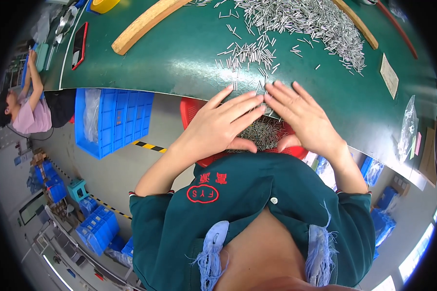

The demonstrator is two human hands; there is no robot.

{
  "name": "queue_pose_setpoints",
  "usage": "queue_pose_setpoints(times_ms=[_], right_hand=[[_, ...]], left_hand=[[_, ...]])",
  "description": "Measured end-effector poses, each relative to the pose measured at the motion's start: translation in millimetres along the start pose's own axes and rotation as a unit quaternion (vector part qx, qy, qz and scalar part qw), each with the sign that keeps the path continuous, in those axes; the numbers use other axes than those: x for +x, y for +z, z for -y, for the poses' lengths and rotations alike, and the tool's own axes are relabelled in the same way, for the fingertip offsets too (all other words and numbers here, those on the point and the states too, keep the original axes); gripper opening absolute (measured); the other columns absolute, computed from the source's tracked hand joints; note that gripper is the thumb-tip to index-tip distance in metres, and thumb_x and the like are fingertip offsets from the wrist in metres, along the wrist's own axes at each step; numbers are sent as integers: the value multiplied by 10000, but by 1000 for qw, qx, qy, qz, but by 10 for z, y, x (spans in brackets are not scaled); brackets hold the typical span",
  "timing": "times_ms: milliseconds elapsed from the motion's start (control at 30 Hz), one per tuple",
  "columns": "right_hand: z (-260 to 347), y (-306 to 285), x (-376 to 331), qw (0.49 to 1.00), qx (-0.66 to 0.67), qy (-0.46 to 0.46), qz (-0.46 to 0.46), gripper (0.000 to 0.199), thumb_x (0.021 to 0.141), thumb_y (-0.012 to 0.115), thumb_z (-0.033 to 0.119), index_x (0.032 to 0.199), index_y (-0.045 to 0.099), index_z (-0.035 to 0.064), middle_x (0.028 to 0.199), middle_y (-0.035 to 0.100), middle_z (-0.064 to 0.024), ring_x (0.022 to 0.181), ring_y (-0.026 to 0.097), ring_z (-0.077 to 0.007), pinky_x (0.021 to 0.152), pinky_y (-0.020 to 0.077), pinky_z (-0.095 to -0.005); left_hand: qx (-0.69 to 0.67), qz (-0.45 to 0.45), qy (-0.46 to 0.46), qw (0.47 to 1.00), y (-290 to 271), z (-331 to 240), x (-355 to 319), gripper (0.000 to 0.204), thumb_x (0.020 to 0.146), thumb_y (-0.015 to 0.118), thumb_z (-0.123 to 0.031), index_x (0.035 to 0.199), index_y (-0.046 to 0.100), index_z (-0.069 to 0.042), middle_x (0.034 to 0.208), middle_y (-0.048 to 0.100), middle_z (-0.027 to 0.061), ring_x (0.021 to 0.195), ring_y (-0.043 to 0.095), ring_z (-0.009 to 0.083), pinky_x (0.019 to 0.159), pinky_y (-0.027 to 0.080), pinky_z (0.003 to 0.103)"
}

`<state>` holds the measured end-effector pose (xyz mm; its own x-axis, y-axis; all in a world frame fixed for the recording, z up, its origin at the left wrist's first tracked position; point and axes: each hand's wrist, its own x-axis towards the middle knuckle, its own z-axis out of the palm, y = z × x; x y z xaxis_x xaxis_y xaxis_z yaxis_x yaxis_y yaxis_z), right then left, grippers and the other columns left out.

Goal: Sorting and arranging small metal pins on a workbench into a red container.

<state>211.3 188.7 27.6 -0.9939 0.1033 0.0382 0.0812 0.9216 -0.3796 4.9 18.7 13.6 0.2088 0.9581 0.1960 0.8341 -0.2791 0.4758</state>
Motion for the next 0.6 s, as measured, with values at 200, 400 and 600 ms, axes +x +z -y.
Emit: queue_pose_setpoints(times_ms=[200,400,600], right_hand=[[-32,-46,90,999,26,-20,-17,995,682,653,619,1481,428,70,1548,407,-116,1449,364,-290,1197,285,-484],[-88,-5,201,1000,3,-5,-25,1053,649,641,662,1484,418,61,1548,403,-131,1463,337,-289,1206,258,-491],[-171,-31,328,999,-6,-19,-41,1055,659,618,685,1483,422,57,1544,407,-134,1459,343,-283,1206,259,-492]], left_hand=[[116,-64,-87,987,-120,221,-66,882,761,591,-650,1432,519,-82,1499,484,105,1397,448,291,1165,272,539],[61,-12,-76,995,-100,102,-46,906,745,635,-616,1454,483,-73,1516,456,113,1408,428,300,1163,274,542],[123,-72,-90,986,-61,237,127,935,732,615,-645,1452,478,-64,1515,451,111,1399,438,296,1158,276,556]])
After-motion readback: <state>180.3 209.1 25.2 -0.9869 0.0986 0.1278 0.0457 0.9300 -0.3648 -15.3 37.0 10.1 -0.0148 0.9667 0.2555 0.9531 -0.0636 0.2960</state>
